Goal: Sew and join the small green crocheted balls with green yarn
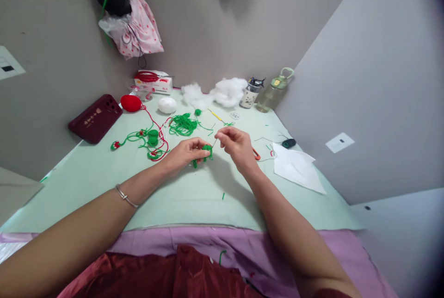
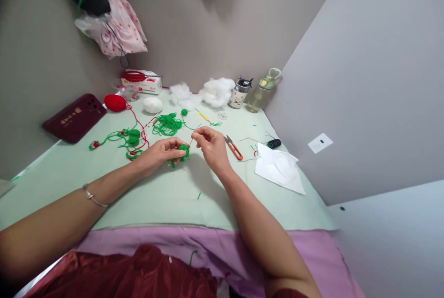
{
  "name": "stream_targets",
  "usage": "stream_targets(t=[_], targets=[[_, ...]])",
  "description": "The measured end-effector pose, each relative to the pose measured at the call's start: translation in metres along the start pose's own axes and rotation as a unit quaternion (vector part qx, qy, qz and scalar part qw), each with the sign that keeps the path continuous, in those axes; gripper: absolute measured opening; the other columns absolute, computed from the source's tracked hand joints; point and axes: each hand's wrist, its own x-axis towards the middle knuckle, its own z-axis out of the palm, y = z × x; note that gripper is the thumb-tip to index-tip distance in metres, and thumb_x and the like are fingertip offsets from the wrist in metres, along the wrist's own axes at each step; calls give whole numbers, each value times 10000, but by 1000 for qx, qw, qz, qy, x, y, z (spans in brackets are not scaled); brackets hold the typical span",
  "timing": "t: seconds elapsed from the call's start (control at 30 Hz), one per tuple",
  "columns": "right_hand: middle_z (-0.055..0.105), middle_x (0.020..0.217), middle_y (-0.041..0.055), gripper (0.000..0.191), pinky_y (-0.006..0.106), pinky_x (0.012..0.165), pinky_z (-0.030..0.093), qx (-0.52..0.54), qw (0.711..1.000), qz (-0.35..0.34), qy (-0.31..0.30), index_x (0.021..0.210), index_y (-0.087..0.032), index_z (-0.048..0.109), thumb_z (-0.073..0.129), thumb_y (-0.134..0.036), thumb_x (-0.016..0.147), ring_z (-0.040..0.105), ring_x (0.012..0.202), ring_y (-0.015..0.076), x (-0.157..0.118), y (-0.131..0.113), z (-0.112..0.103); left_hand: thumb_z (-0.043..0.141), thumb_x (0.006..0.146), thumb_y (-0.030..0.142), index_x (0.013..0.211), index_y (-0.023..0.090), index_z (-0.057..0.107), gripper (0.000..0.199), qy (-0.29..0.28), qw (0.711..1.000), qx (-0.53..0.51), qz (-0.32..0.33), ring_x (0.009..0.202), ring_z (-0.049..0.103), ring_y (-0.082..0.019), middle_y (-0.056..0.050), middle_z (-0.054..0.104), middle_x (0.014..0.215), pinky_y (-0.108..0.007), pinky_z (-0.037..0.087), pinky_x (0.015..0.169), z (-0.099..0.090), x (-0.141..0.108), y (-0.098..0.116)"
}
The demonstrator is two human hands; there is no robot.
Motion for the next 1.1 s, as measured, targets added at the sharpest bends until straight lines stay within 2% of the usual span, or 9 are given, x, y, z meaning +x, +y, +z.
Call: stream_targets(t=[0.1,0.2,0.4,0.47,0.63,0.77,0.87,0.97,1.1], targets=[[630,683,-18,326,221,446,292,123,988,74,-61,820,-205,555,699,-497,801,499,497,93,-1,-4,0,777,778,385,948,163,683,295,-33,999,-13,-10,647,530,-118,-26,625,829,-254,395,599,0,-1,1],[538,561,-67,392,213,433,259,180,966,131,-132,787,-211,494,727,-526,779,416,416,69,0,-6,-2,764,788,397,956,165,697,294,-71,997,-14,-12,672,537,-131,-42,635,848,-265,413,613,2,-3,4],[266,542,-115,364,214,428,161,277,952,123,-43,758,-212,474,787,-397,750,167,427,50,14,-3,-24,779,768,438,957,163,694,344,-92,995,6,-34,655,549,-134,-22,609,765,-268,421,604,3,-5,7],[291,554,-106,317,205,426,187,302,943,139,-38,759,-204,500,785,-343,758,182,439,51,17,-1,-29,772,781,440,982,157,697,355,-98,994,-9,-47,666,560,-130,-28,620,789,-264,429,617,3,-6,7],[559,713,-33,244,178,497,338,327,933,145,-41,815,-167,628,825,-204,677,385,540,43,15,-1,-27,792,777,413,1100,160,700,420,-82,990,-96,-55,786,609,-143,-73,683,998,-298,495,764,4,-6,8],[612,776,-5,181,216,553,387,240,967,80,11,826,-178,681,789,-299,747,467,591,70,9,-6,-22,798,783,394,1100,181,678,401,-42,991,-126,-25,854,633,-147,-82,683,1143,-309,498,829,1,-4,9],[624,785,5,105,260,608,407,43,995,-49,69,859,-200,716,713,-304,841,491,624,103,1,-8,-17,794,791,387,1097,178,674,389,1,993,-118,0,865,642,-147,-66,681,1111,-317,492,875,-3,-2,8],[639,798,23,106,282,655,411,-140,972,-176,63,891,-206,734,642,-255,908,516,666,127,-8,-9,-10,799,785,380,1123,185,671,410,42,992,-116,28,847,640,-144,-31,665,1013,-325,490,894,-7,1,6],[643,741,18,141,266,616,394,-230,949,-214,-9,875,-197,719,595,-221,937,516,613,121,-15,-10,-3,811,765,378,1102,186,671,413,69,990,-114,37,820,632,-133,-4,646,931,-306,495,855,-9,3,6]])
